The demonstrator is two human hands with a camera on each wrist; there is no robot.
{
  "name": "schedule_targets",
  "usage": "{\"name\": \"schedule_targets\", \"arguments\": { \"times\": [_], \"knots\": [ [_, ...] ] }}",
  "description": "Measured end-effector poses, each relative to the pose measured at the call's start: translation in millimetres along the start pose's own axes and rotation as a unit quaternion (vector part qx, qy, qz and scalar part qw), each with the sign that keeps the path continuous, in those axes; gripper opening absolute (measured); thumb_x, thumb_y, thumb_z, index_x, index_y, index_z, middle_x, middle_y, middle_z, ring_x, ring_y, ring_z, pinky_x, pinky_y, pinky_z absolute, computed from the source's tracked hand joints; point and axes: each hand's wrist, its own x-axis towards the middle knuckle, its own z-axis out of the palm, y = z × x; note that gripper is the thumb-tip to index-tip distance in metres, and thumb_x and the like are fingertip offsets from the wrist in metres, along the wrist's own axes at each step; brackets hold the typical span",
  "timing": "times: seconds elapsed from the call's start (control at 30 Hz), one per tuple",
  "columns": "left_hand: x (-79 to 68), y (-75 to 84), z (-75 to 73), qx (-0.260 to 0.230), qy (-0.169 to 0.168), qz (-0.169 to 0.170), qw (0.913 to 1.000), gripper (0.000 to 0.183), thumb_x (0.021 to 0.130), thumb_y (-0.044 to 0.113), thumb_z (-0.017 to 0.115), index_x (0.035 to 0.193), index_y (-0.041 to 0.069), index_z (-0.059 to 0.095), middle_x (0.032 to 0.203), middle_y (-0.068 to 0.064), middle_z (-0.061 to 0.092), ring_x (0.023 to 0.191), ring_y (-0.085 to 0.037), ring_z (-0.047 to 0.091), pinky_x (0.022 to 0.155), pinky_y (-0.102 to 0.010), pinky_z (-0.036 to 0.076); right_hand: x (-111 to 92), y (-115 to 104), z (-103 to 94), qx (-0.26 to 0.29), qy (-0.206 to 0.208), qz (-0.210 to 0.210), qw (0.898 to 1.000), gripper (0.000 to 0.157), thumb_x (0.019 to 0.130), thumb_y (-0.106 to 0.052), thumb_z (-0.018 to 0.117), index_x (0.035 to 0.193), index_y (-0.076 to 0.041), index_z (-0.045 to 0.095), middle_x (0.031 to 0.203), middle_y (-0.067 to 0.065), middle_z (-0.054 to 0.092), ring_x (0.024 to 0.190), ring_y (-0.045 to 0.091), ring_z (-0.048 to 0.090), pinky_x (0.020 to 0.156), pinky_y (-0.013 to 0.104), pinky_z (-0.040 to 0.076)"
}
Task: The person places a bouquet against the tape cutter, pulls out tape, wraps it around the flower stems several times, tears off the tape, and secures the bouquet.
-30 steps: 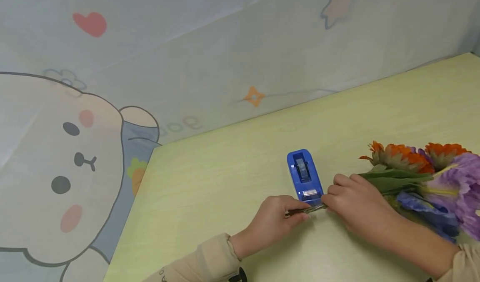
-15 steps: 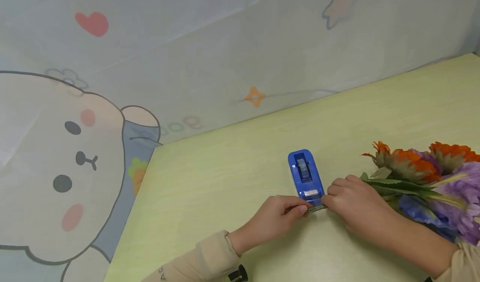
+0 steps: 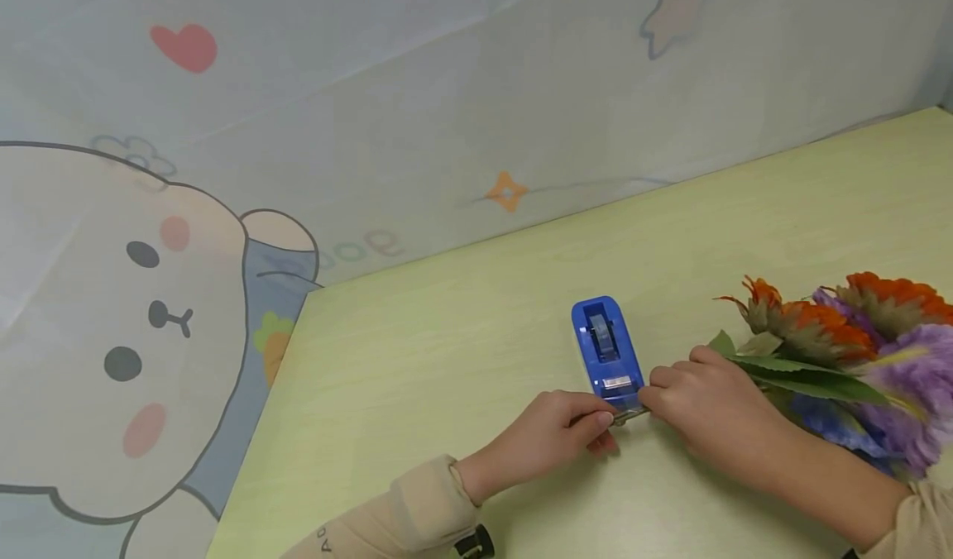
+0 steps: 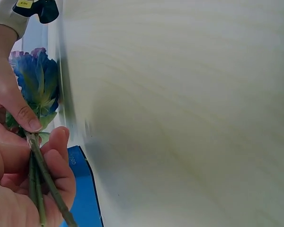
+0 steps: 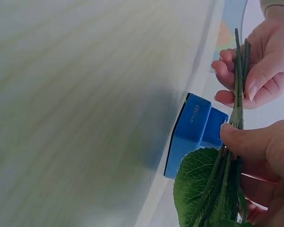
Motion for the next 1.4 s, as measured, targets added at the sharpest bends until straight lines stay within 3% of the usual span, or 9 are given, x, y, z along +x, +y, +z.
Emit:
{"name": "schedule_targets", "arguments": {
  "times": [0.47,0.5,0.63,0.93,1.03,1.1,1.2,1.3,1.4],
  "knots": [
    [0.4,2.5,-0.6,0.007,-0.013,-0.005,0.9999,0.023,0.098,0.017,0.048,0.094,0.006,0.068,0.073,0.005,0.067,0.062,0.007,0.051,0.056,-0.010,0.039,1.1,-2.7,-0.8,0.004,0.018,0.010,1.000,0.030,0.047,-0.004,0.081,0.067,-0.015,0.062,0.064,-0.006,0.055,0.058,0.013,0.054,0.059,0.035,0.039],
    [0.5,2.3,-0.5,0.007,-0.013,-0.004,0.9999,0.023,0.098,0.017,0.048,0.094,0.006,0.068,0.073,0.005,0.067,0.062,0.008,0.051,0.056,-0.009,0.040,1.0,-2.6,-0.3,0.005,0.022,0.009,1.000,0.020,0.060,-0.010,0.080,0.067,-0.015,0.062,0.064,-0.006,0.055,0.058,0.014,0.054,0.059,0.036,0.038],
    [0.7,3.0,0.0,-0.001,-0.017,-0.009,0.9998,0.022,0.098,0.017,0.050,0.095,0.006,0.068,0.071,0.006,0.066,0.061,0.007,0.051,0.057,-0.010,0.040,1.8,-3.5,1.2,0.007,0.053,0.011,0.999,0.045,0.100,-0.033,0.039,0.067,-0.015,0.062,0.063,-0.007,0.054,0.056,0.012,0.051,0.061,0.036,0.032],
    [0.9,3.6,0.8,-0.026,-0.038,-0.028,0.9985,0.022,0.098,0.018,0.050,0.093,0.005,0.066,0.069,0.005,0.065,0.058,0.005,0.054,0.055,-0.012,0.042,3.2,-5.2,1.6,0.013,0.077,0.014,0.997,0.067,0.101,-0.038,0.009,0.063,-0.016,0.060,0.060,-0.010,0.049,0.056,0.010,0.049,0.063,0.037,0.033],
    [1.1,3.0,1.5,-0.021,-0.036,-0.025,0.9988,0.023,0.098,0.018,0.049,0.091,0.005,0.066,0.068,0.004,0.065,0.058,0.005,0.054,0.054,-0.011,0.041,2.6,-4.5,1.2,0.020,0.069,0.007,0.997,0.044,0.101,-0.031,0.040,0.064,-0.016,0.059,0.061,-0.009,0.048,0.058,0.012,0.049,0.062,0.036,0.037],
    [0.9,2.6,1.9,-0.019,-0.035,-0.024,0.9989,0.024,0.098,0.018,0.049,0.091,0.005,0.067,0.068,0.005,0.065,0.058,0.005,0.053,0.053,-0.011,0.041,1.8,-4.0,0.6,0.023,0.059,0.003,0.998,0.021,0.084,-0.019,0.065,0.064,-0.016,0.059,0.062,-0.009,0.048,0.059,0.013,0.050,0.061,0.036,0.040],
    [0.6,2.1,2.1,-0.013,-0.035,-0.022,0.9991,0.025,0.099,0.018,0.047,0.091,0.005,0.067,0.068,0.006,0.065,0.058,0.006,0.052,0.053,-0.011,0.040,1.0,-3.5,0.6,0.027,0.049,0.000,0.998,0.014,0.072,-0.014,0.070,0.065,-0.015,0.059,0.063,-0.008,0.048,0.060,0.014,0.051,0.060,0.037,0.042],
    [0.2,2.0,1.2,-0.001,-0.032,-0.010,0.9994,0.024,0.099,0.016,0.047,0.091,0.004,0.067,0.069,0.006,0.065,0.058,0.007,0.052,0.055,-0.010,0.040,1.6,-4.1,2.0,0.026,0.054,0.003,0.998,0.045,0.100,-0.033,0.038,0.064,-0.015,0.058,0.063,-0.008,0.047,0.059,0.014,0.051,0.059,0.037,0.043],
    [0.2,2.2,-0.1,0.020,-0.025,0.010,0.9994,0.022,0.098,0.013,0.049,0.093,0.003,0.069,0.070,0.005,0.066,0.059,0.009,0.051,0.057,-0.007,0.040,2.2,-4.8,2.8,0.023,0.063,0.008,0.998,0.066,0.101,-0.038,0.007,0.064,-0.016,0.057,0.063,-0.009,0.045,0.058,0.015,0.050,0.058,0.037,0.043]
  ]
}}
